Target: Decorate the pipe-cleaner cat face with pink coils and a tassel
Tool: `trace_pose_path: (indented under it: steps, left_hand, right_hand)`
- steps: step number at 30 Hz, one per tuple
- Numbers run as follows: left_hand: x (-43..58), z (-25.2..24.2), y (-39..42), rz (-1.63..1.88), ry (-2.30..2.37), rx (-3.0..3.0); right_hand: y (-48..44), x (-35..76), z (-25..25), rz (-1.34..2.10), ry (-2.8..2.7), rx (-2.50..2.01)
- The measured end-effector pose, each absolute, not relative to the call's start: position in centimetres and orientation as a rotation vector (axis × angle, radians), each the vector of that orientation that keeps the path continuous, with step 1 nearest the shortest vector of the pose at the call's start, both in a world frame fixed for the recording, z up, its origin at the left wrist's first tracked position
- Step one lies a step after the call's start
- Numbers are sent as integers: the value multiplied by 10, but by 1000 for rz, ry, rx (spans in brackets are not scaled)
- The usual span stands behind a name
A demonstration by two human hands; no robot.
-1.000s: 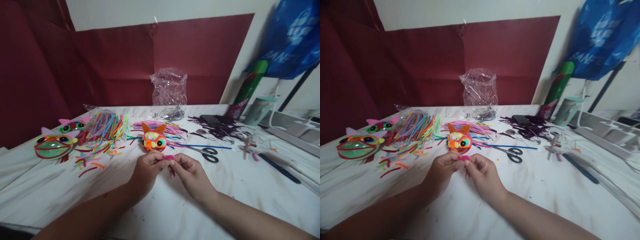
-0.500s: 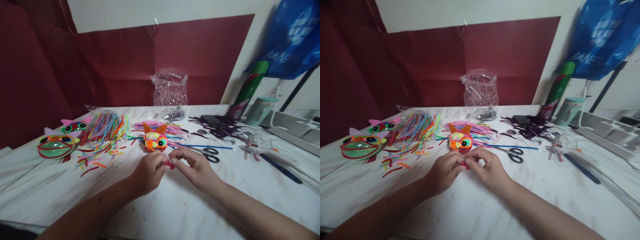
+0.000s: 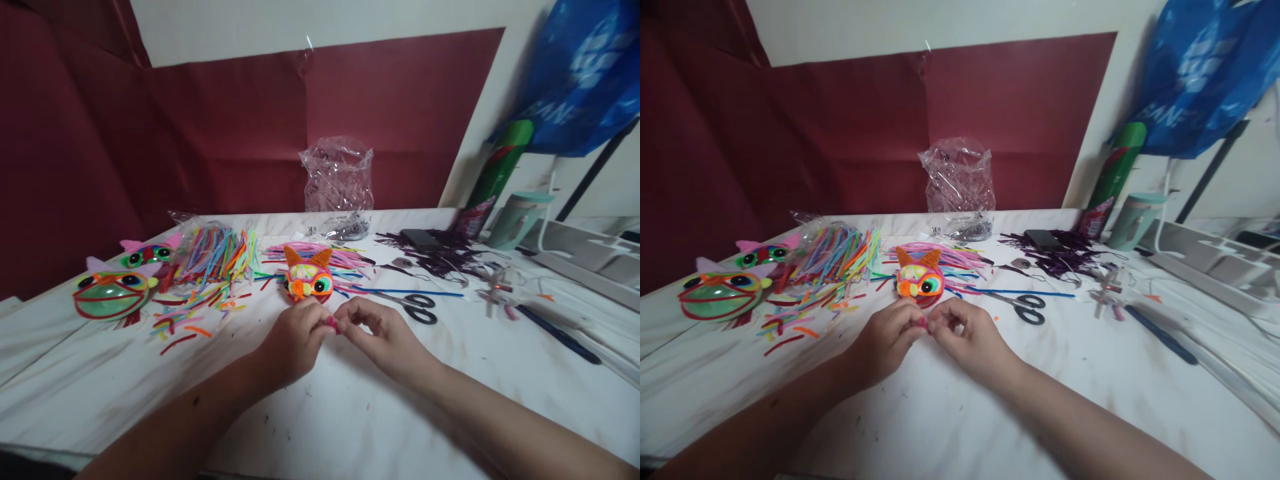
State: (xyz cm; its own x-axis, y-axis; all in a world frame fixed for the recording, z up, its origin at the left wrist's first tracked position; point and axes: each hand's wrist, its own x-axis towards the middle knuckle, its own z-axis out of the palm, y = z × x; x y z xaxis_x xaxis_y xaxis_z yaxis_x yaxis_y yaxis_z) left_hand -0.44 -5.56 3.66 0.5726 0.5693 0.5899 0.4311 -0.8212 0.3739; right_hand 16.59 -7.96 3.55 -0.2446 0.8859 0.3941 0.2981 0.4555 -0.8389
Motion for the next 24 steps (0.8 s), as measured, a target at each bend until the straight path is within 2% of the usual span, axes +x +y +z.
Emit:
trace_pose_path:
  steps: [6,10,16,20,24]
  left_hand:
    - [1,43,-58,1112,991,2047]
    - [5,41,-60,1102,969,1673]
    - [6,32,-59,1054,837,1449]
    - [4,36,-62,1097,825,1584]
    - [-1,44,-63,1192,890,2159]
  right_hand:
    - [-80,164,32,625,-1816,-1017]
    - [-82,162,29,631,-1802,-1013]
    - [-89,158,23,750,-1722,-898]
    - [-92,155,20,780,-1669,-911]
    - [-89,159,27,800,-1694,-918]
